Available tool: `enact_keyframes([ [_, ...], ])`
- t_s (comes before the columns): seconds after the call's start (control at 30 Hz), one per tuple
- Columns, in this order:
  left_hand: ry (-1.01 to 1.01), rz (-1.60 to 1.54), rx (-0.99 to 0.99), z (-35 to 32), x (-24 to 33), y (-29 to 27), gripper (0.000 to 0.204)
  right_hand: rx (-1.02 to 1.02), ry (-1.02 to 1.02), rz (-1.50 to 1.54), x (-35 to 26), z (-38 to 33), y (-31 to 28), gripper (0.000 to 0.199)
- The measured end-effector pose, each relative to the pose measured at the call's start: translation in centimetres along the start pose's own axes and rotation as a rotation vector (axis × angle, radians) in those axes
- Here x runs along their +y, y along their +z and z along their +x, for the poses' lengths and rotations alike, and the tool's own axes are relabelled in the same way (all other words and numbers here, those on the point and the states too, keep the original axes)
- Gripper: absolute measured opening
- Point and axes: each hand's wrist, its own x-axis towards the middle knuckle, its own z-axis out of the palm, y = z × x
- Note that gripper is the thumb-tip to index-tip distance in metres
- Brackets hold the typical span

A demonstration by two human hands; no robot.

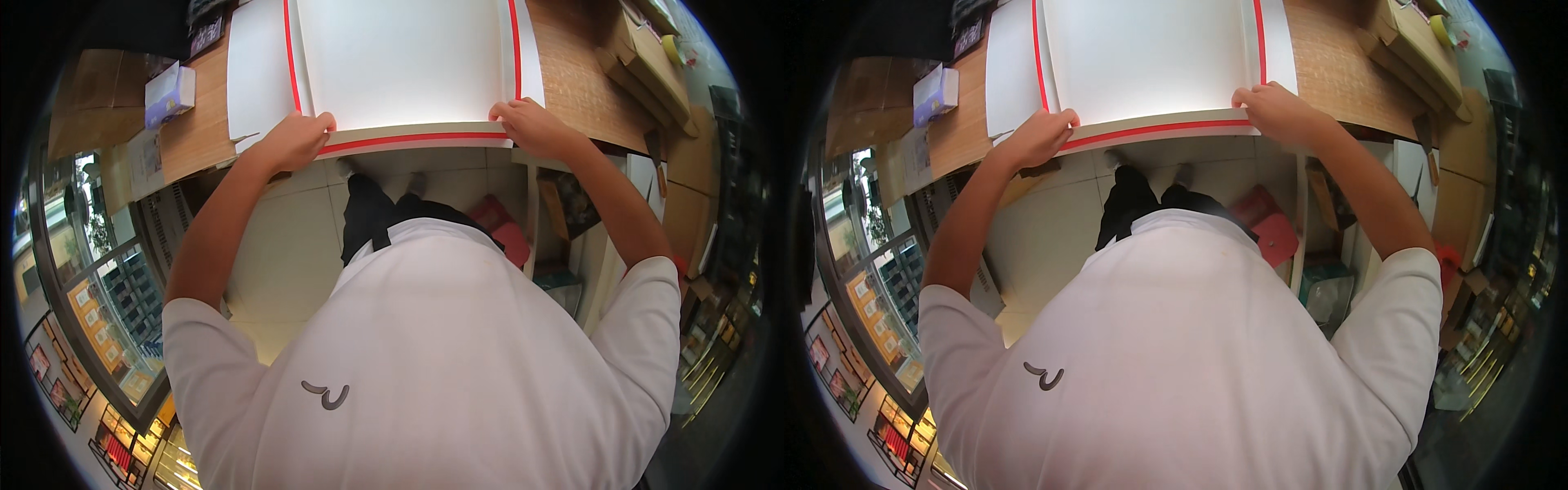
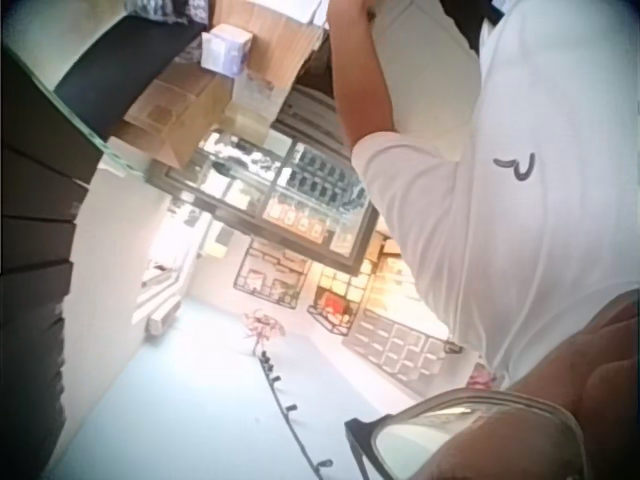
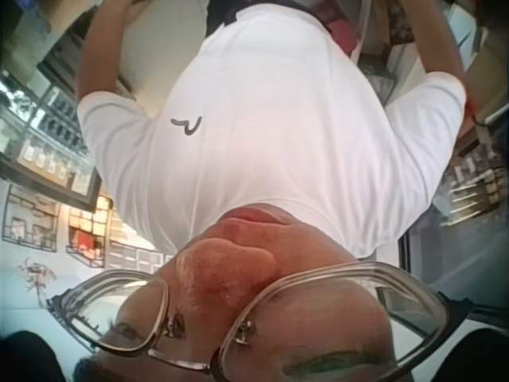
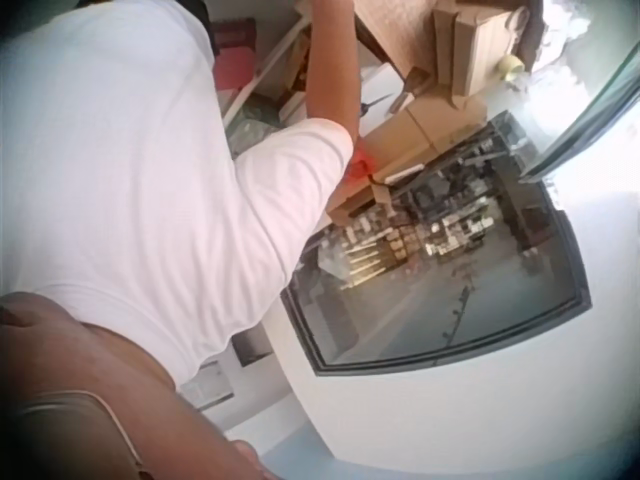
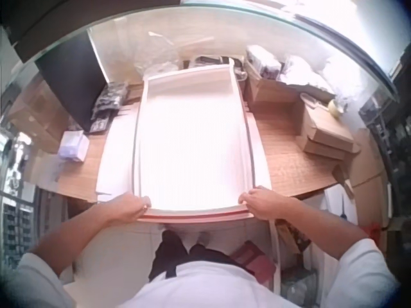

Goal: The person arranges small red boxes in a black tray, then moves to a counter to assemble a white cardboard box. They fold the flaps of the box and apply red tape along the edges to secure the structure.

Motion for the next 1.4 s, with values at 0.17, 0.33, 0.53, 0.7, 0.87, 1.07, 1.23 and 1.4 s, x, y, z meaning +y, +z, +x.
enact_keyframes([
  [0.17,0.194,0.186,0.303,0.8,-0.2,1.3,0.009,0.328,-0.263,-0.329,2.0,0.3,2.3,0.027],
  [0.33,0.092,0.149,0.292,0.6,0.6,1.3,0.012,0.391,-0.14,-0.324,0.0,0.6,1.3,0.017],
  [0.53,0.123,0.278,0.25,0.0,0.2,1.4,0.012,0.23,-0.134,-0.194,0.1,-0.4,1.0,0.006],
  [0.7,0.084,0.416,0.135,-0.5,1.8,1.4,0.017,0.56,-0.382,-0.448,1.4,-1.9,3.8,0.002],
  [0.87,0.197,0.518,0.408,-1.0,0.9,3.9,0.023,0.524,-0.364,-0.452,1.8,-1.3,4.8,0.002],
  [1.07,0.212,0.522,0.441,-1.3,1.1,4.7,0.015,0.505,-0.371,-0.423,2.0,-1.0,5.3,0.001],
  [1.23,0.271,0.439,0.501,-0.8,0.5,4.9,0.01,0.513,-0.344,-0.441,1.7,-0.5,5.9,0.004],
  [1.4,0.243,0.323,0.482,-1.2,1.7,4.6,0.01,0.469,-0.292,-0.436,1.4,-0.8,4.9,0.005],
])
